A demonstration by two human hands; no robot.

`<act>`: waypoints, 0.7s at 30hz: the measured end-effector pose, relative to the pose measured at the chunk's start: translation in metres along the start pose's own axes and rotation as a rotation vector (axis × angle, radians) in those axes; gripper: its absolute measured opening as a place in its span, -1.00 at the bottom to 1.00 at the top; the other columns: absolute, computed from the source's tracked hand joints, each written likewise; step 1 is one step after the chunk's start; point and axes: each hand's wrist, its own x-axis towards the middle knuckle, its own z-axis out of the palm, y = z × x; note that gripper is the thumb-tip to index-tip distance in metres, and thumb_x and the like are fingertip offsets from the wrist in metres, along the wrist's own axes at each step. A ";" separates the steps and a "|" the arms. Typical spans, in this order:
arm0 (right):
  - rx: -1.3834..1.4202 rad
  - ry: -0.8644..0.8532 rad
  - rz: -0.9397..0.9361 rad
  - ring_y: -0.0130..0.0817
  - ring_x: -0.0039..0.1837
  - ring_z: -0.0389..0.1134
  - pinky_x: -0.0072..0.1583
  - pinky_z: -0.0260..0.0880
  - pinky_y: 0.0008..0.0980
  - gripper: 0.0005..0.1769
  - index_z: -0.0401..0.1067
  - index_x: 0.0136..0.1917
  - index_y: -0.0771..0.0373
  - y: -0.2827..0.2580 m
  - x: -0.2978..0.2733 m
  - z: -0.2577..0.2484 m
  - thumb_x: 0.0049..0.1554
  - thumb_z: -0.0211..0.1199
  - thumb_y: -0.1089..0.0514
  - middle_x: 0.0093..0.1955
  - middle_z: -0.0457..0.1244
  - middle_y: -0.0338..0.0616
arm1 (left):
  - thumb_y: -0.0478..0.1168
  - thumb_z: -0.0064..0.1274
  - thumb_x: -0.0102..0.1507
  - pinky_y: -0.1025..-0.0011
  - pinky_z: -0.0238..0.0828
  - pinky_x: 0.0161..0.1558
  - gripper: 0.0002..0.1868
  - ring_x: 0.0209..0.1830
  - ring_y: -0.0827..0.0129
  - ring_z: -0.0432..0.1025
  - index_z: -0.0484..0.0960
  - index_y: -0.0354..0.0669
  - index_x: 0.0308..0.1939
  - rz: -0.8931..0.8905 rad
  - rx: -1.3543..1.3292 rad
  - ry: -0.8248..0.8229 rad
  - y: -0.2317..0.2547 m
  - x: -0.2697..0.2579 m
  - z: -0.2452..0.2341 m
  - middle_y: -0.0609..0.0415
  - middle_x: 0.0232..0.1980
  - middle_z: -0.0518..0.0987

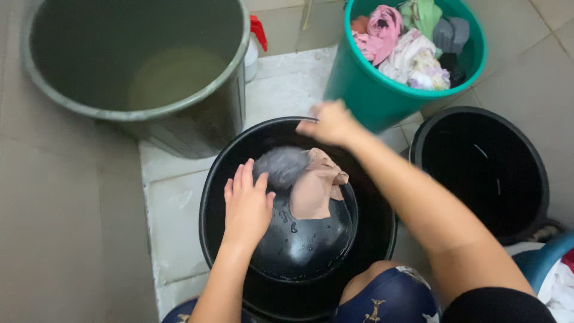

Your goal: The person washes various clothes by hand in a bucket of soapy water, scrubbing them, wringing them out, and transferring them between buckets before pouring water over them with an orange scoop.

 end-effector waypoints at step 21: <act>0.301 0.939 0.188 -0.17 0.04 0.47 0.10 0.47 -0.24 -0.60 0.54 0.07 0.27 0.253 0.058 -0.129 -0.06 0.44 0.14 -0.01 0.43 0.01 | -0.19 0.12 0.19 -0.13 -0.08 0.42 -0.55 0.50 -0.02 0.09 0.57 -0.22 0.16 0.094 0.007 -0.038 0.009 0.029 0.028 -0.19 0.46 0.25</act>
